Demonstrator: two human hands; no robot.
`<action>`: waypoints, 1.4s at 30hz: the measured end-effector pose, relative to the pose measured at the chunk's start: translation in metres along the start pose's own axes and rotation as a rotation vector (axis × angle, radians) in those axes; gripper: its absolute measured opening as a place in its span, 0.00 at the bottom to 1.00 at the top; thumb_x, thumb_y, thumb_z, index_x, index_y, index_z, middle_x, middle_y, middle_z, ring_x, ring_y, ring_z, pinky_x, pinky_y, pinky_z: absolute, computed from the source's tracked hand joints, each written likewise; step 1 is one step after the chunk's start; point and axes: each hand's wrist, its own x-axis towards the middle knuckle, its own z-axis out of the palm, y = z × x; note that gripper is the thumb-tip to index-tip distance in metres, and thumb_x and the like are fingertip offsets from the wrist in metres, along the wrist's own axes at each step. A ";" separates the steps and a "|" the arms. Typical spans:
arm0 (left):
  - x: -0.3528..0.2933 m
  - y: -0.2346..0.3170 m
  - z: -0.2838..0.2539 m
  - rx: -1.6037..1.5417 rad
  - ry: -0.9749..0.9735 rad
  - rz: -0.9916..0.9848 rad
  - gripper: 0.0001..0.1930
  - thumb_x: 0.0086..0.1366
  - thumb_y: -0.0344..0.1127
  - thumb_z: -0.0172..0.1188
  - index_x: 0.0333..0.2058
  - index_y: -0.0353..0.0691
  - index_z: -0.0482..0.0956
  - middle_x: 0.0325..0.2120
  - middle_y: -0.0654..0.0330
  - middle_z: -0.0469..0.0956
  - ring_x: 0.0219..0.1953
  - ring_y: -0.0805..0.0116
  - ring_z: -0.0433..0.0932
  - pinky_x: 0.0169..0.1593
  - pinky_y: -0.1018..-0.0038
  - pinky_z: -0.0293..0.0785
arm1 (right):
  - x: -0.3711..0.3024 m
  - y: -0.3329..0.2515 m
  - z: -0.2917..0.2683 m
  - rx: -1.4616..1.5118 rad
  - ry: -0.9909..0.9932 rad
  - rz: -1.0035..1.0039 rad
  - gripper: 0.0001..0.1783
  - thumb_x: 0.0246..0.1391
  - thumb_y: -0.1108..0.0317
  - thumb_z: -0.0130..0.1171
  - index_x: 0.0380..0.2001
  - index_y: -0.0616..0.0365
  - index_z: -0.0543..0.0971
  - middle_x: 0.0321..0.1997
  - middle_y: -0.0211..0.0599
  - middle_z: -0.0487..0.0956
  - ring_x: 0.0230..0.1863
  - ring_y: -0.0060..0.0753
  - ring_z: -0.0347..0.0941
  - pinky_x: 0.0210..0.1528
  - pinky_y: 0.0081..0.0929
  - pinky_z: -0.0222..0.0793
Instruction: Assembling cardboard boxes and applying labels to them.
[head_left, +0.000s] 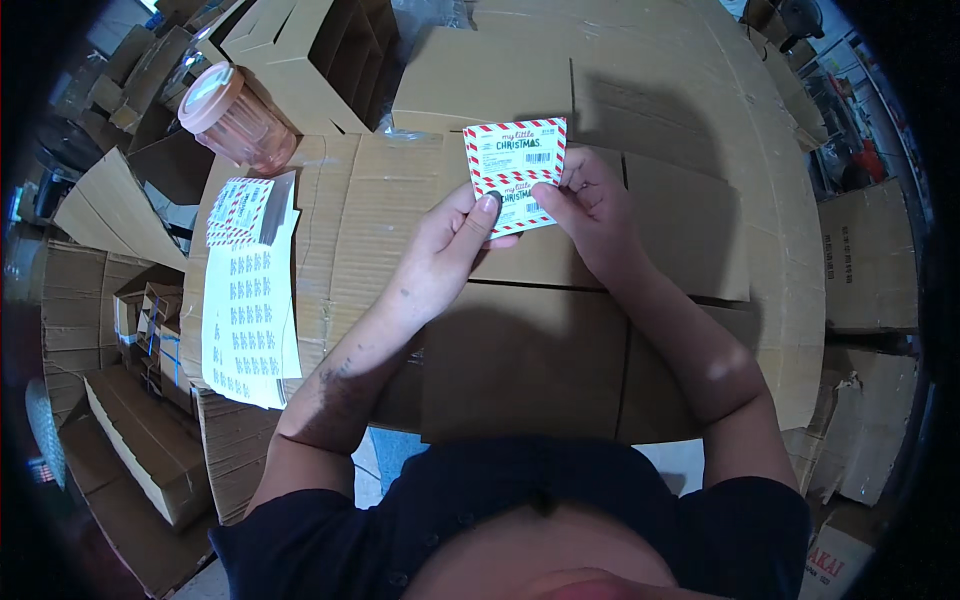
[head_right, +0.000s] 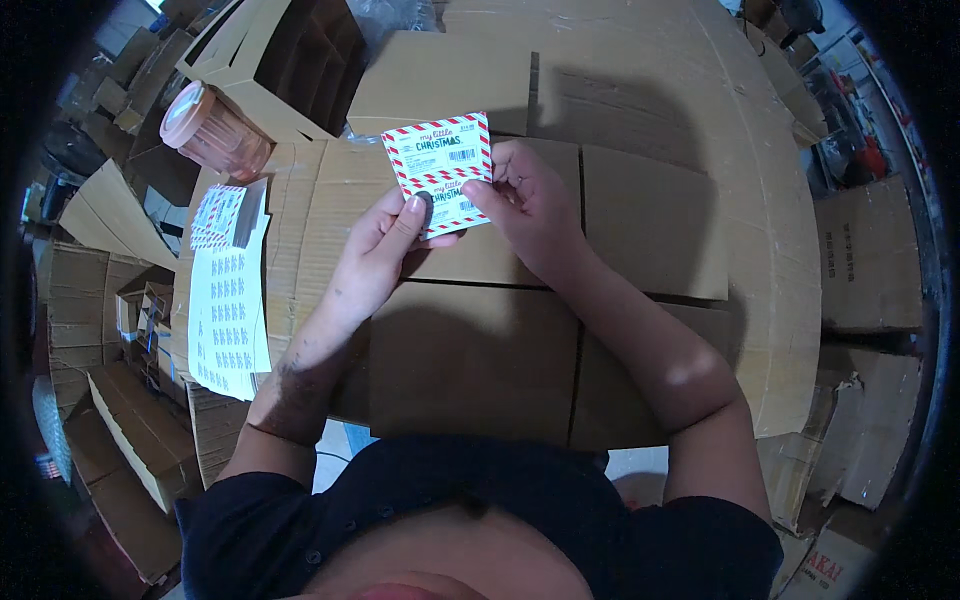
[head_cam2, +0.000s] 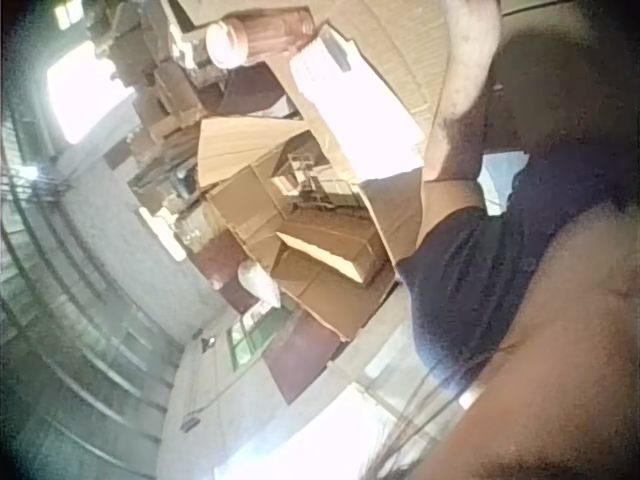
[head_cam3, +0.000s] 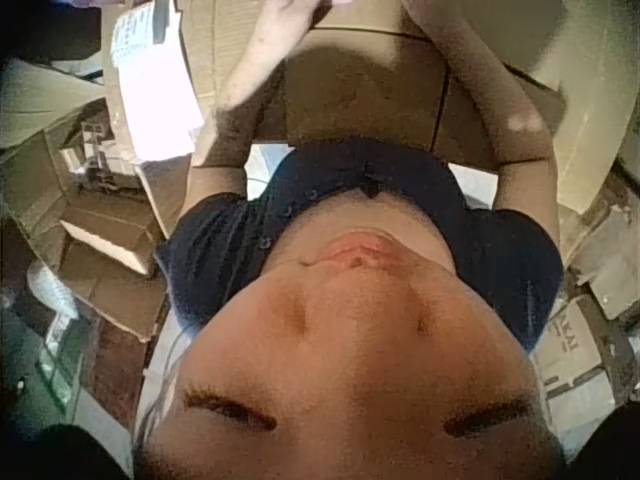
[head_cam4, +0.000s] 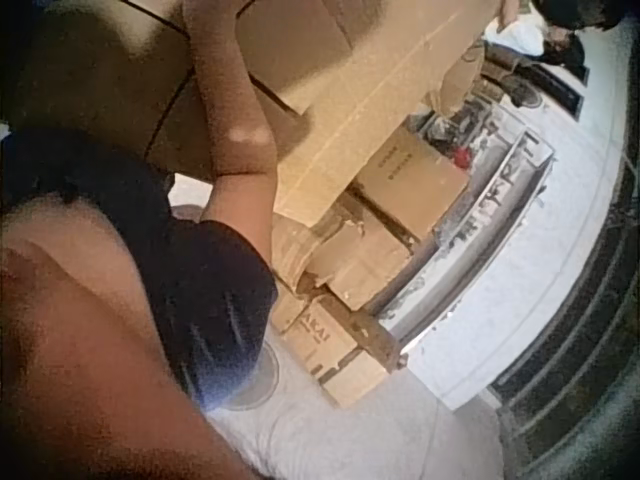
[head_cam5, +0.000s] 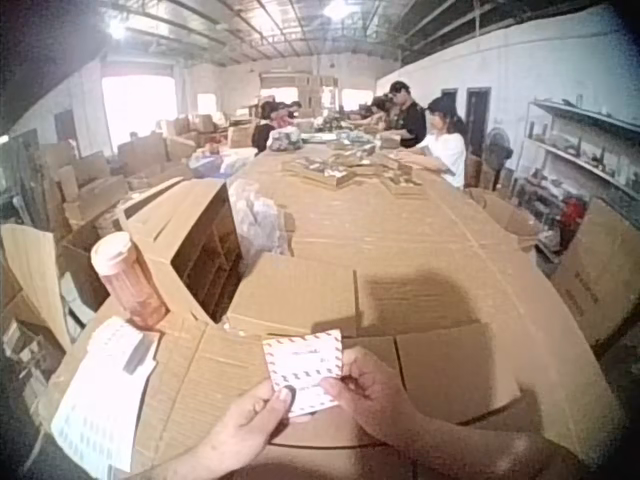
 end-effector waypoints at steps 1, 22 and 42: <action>0.000 0.000 -0.001 -0.001 -0.002 -0.007 0.21 0.76 0.43 0.40 0.55 0.34 0.68 0.47 0.59 0.76 0.48 0.77 0.74 0.52 0.75 0.73 | 0.000 0.000 0.000 0.001 0.010 0.024 0.06 0.61 0.77 0.55 0.39 0.58 0.70 0.35 0.25 0.73 0.39 0.13 0.69 0.45 0.17 0.66; 0.001 -0.003 -0.002 0.012 -0.009 0.010 0.20 0.76 0.44 0.41 0.54 0.34 0.70 0.46 0.60 0.77 0.47 0.77 0.74 0.50 0.76 0.73 | 0.001 0.004 -0.002 0.023 -0.021 -0.008 0.08 0.60 0.75 0.57 0.41 0.60 0.70 0.38 0.31 0.77 0.39 0.14 0.73 0.43 0.18 0.70; -0.002 0.000 -0.003 0.018 -0.007 -0.043 0.21 0.76 0.46 0.40 0.54 0.34 0.70 0.44 0.61 0.77 0.43 0.76 0.75 0.48 0.76 0.74 | -0.001 0.003 -0.001 -0.030 -0.022 0.012 0.08 0.61 0.74 0.56 0.42 0.60 0.70 0.37 0.30 0.78 0.38 0.14 0.73 0.41 0.17 0.69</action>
